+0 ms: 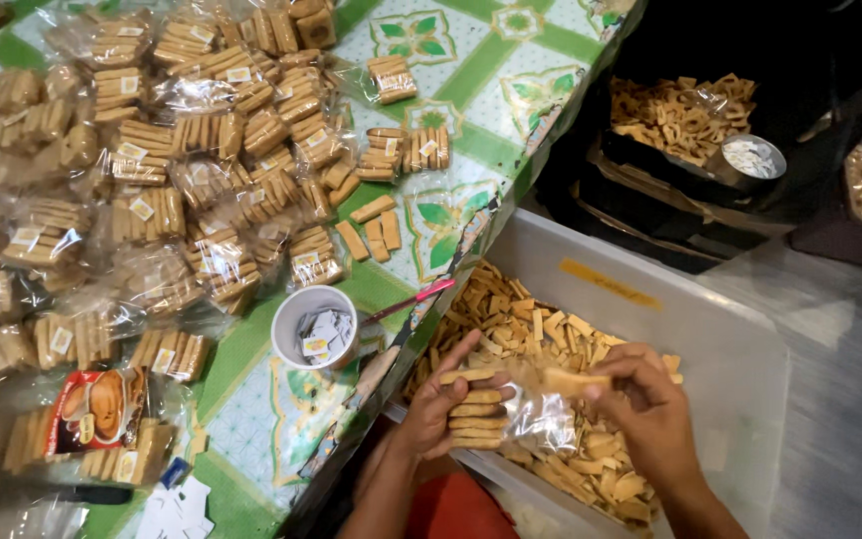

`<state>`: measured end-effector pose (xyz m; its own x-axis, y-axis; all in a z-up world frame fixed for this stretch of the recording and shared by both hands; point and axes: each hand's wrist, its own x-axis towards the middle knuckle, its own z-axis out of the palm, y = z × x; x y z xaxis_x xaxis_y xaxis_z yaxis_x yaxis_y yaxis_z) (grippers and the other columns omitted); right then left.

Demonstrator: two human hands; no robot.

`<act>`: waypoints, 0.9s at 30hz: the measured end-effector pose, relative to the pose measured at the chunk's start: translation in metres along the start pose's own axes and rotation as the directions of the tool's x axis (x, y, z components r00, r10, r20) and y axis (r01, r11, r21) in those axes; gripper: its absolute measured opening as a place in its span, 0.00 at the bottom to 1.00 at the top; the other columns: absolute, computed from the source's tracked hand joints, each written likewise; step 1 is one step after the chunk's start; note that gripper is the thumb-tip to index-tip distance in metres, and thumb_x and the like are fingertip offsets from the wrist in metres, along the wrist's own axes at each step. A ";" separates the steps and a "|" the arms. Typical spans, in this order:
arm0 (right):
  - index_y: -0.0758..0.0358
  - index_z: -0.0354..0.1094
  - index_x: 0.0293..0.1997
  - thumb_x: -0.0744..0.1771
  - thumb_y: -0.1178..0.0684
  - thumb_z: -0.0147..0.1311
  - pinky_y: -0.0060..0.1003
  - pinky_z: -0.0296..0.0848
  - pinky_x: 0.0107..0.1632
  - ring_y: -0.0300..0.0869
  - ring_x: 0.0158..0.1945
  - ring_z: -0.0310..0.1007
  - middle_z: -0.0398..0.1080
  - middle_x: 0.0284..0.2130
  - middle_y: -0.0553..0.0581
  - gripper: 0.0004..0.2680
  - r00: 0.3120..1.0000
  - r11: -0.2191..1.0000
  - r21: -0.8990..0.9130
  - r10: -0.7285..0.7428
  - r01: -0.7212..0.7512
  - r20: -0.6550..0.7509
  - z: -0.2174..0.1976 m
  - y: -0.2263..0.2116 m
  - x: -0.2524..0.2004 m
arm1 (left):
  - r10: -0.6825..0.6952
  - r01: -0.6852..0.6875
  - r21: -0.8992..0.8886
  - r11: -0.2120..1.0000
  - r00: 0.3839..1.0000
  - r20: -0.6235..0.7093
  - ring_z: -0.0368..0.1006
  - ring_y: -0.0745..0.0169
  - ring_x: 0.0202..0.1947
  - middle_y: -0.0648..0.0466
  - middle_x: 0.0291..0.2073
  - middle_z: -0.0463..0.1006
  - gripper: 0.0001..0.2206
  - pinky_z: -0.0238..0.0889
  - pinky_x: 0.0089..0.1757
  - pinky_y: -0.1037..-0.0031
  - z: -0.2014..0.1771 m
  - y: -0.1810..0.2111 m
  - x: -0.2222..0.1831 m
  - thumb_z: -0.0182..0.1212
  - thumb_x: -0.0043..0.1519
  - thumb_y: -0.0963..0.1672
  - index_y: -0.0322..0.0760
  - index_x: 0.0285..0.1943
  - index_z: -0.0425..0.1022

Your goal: The person puts breadsticks into plastic bags by hand, adds a small packet to each bag, and moves the filled bags into a pile on the table.

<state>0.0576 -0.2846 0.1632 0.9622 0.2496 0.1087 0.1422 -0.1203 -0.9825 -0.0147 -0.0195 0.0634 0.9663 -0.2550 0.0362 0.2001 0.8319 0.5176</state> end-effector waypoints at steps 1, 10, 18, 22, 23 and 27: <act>0.68 0.71 0.37 0.63 0.63 0.60 0.30 0.73 0.51 0.37 0.50 0.71 0.67 0.46 0.53 0.04 1.000 0.993 0.117 -0.002 0.003 -0.011 0.001 -0.002 0.002 | -0.005 0.005 -0.009 1.000 1.000 -0.010 0.74 0.46 0.60 0.40 0.60 0.75 0.38 0.74 0.54 0.56 0.000 0.001 -0.001 0.59 0.68 0.48 0.50 0.85 0.38; 0.67 0.71 0.31 0.61 0.65 0.59 0.41 0.72 0.61 0.44 0.57 0.69 0.66 0.49 0.56 0.02 0.997 0.973 0.228 0.034 -0.017 -0.071 -0.006 -0.004 0.002 | 0.006 -0.006 -0.031 1.000 1.000 -0.007 0.74 0.44 0.61 0.39 0.60 0.75 0.39 0.73 0.54 0.56 0.000 -0.001 0.000 0.60 0.68 0.49 0.51 0.85 0.38; 0.65 0.75 0.31 0.59 0.61 0.64 0.41 0.76 0.49 0.42 0.56 0.70 0.67 0.50 0.55 0.03 0.999 0.980 -0.197 0.031 -0.024 0.035 0.003 -0.004 0.006 | -0.011 0.011 -0.029 1.000 1.000 -0.002 0.75 0.44 0.59 0.39 0.59 0.75 0.39 0.74 0.53 0.54 0.002 -0.003 -0.001 0.60 0.67 0.47 0.53 0.84 0.38; 0.70 0.77 0.36 0.60 0.64 0.64 0.41 0.79 0.51 0.46 0.52 0.72 0.69 0.51 0.60 0.05 0.925 0.900 0.339 0.151 -0.275 0.349 0.009 0.005 0.006 | 0.007 -0.007 -0.010 1.000 1.000 -0.027 0.74 0.46 0.59 0.37 0.61 0.75 0.40 0.72 0.55 0.58 0.003 -0.004 -0.001 0.61 0.68 0.47 0.53 0.86 0.38; 0.70 0.77 0.36 0.61 0.64 0.63 0.42 0.78 0.53 0.47 0.52 0.71 0.68 0.51 0.61 0.04 0.952 0.890 0.389 0.135 -0.239 0.276 0.009 0.008 0.004 | 0.000 -0.001 -0.030 1.000 1.000 -0.022 0.75 0.45 0.59 0.38 0.61 0.75 0.40 0.73 0.54 0.57 0.003 -0.003 -0.002 0.61 0.67 0.47 0.53 0.86 0.38; 0.68 0.72 0.37 0.64 0.66 0.58 0.41 0.71 0.61 0.46 0.58 0.68 0.67 0.54 0.60 0.03 0.996 0.925 0.376 -0.038 0.065 -0.079 -0.003 0.009 -0.009 | -0.020 0.018 -0.086 0.996 1.000 -0.023 0.75 0.45 0.59 0.39 0.59 0.75 0.40 0.74 0.53 0.53 0.000 0.000 -0.006 0.62 0.66 0.48 0.53 0.84 0.38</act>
<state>0.0511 -0.2910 0.1539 0.9715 0.1773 0.1573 0.1066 0.2658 -0.9581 -0.0200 -0.0179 0.0633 0.9655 -0.2603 0.0058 0.2310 0.8665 0.4424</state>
